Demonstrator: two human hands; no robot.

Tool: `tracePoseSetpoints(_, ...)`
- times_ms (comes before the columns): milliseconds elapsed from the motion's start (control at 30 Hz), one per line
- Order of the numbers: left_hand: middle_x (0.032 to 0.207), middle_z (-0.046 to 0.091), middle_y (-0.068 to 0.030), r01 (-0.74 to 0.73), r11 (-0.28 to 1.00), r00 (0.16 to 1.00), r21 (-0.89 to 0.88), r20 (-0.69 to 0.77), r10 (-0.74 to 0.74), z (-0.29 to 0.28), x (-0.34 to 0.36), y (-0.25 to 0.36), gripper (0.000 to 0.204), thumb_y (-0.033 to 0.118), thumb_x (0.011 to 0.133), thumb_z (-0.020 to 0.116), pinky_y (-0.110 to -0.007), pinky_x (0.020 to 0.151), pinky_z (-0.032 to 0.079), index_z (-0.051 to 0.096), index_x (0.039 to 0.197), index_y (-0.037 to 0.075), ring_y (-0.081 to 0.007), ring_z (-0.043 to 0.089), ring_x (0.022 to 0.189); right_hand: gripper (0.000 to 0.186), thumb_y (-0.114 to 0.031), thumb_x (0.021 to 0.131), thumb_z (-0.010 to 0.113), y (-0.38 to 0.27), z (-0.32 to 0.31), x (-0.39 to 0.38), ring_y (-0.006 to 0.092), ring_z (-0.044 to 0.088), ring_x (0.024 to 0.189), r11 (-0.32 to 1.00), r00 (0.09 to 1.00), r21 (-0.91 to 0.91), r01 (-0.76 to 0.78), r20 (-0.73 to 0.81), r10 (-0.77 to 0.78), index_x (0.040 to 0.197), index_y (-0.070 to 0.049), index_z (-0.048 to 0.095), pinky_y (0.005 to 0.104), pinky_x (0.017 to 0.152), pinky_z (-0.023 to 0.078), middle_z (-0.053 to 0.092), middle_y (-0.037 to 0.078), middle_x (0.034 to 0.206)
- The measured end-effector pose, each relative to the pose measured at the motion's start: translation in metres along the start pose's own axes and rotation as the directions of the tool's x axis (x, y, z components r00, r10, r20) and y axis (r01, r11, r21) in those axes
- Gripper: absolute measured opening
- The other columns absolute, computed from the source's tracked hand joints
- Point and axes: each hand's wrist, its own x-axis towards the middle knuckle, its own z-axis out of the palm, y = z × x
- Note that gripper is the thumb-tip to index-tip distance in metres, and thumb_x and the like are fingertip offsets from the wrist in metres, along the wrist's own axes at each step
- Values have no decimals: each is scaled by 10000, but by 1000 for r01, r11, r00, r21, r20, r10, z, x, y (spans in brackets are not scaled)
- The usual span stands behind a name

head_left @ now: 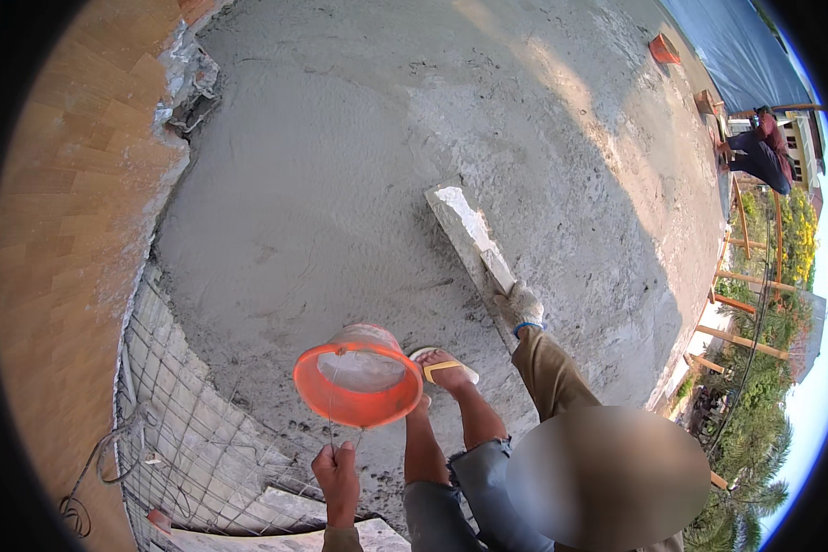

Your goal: The person uses a trowel to smooth wet concrete on a rooftop slab. They repeatedly level and finish the surface while walking across the area. Another worker is visible nearby also smoothing concrete.

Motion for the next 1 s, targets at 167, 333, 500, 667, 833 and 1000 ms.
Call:
tracePoseSetpoints(167, 626, 379, 48, -9, 1000, 1000, 3, -1, 9, 4, -1, -4, 446, 136, 995, 657, -312, 529, 283, 348, 674, 100, -54, 329, 608, 607, -546, 885, 717, -1, 0, -4, 455, 694, 1112, 994, 999, 102, -34, 3, 34, 1209, -43, 615, 539, 931, 545, 721, 262, 1169)
tracePoseSetpoints(333, 643, 395, 50, 121, 992, 993, -37, -4, -122, -8, -8, 8, 425, 254, 1022, 656, -294, 555, 331, 421, 695, 117, -54, 345, 604, 639, -586, 880, 719, 29, -6, -32, 465, 688, 1103, 997, 999, 72, -23, 41, 20, 1193, -43, 597, 542, 923, 538, 718, 267, 1154)
tracePoseSetpoints(500, 664, 382, 57, 200, 938, 945, -285, -198, -261, -52, -7, -43, 343, 301, 1030, 664, -324, 676, 444, 498, 777, 139, -76, 366, 597, 615, -564, 874, 734, 42, -40, -66, 449, 684, 1122, 998, 993, -35, -57, 104, 60, 1197, -52, 627, 527, 939, 533, 721, 245, 1164)
tracePoseSetpoints(667, 663, 323, 66, 161, 716, 841, -679, -285, -459, -100, 10, -125, 309, 285, 1033, 666, -354, 718, 471, 500, 800, 168, -99, 374, 583, 610, -563, 898, 729, 63, -65, -93, 457, 686, 1126, 984, 986, -165, -68, 140, 91, 1176, -33, 612, 540, 940, 536, 718, 256, 1190)
tracePoseSetpoints(833, 632, 326, 41, 93, 513, 713, -854, -303, -633, -106, 51, -143, 329, 274, 1044, 634, -372, 725, 505, 466, 786, 157, -123, 374, 555, 624, -567, 882, 734, 86, -89, -104, 481, 694, 1097, 979, 994, -203, -28, 98, 49, 1163, -26, 604, 556, 924, 543, 730, 278, 1124)
tracePoseSetpoints(1000, 621, 346, 29, -15, 355, 647, -935, -280, -709, -123, 66, -183, 339, 265, 1056, 587, -360, 717, 514, 445, 777, 136, -135, 379, 554, 632, -583, 871, 737, 65, -105, -87, 496, 692, 1068, 954, 996, -297, 36, 92, -9, 1145, -30, 600, 572, 896, 543, 728, 286, 1093)
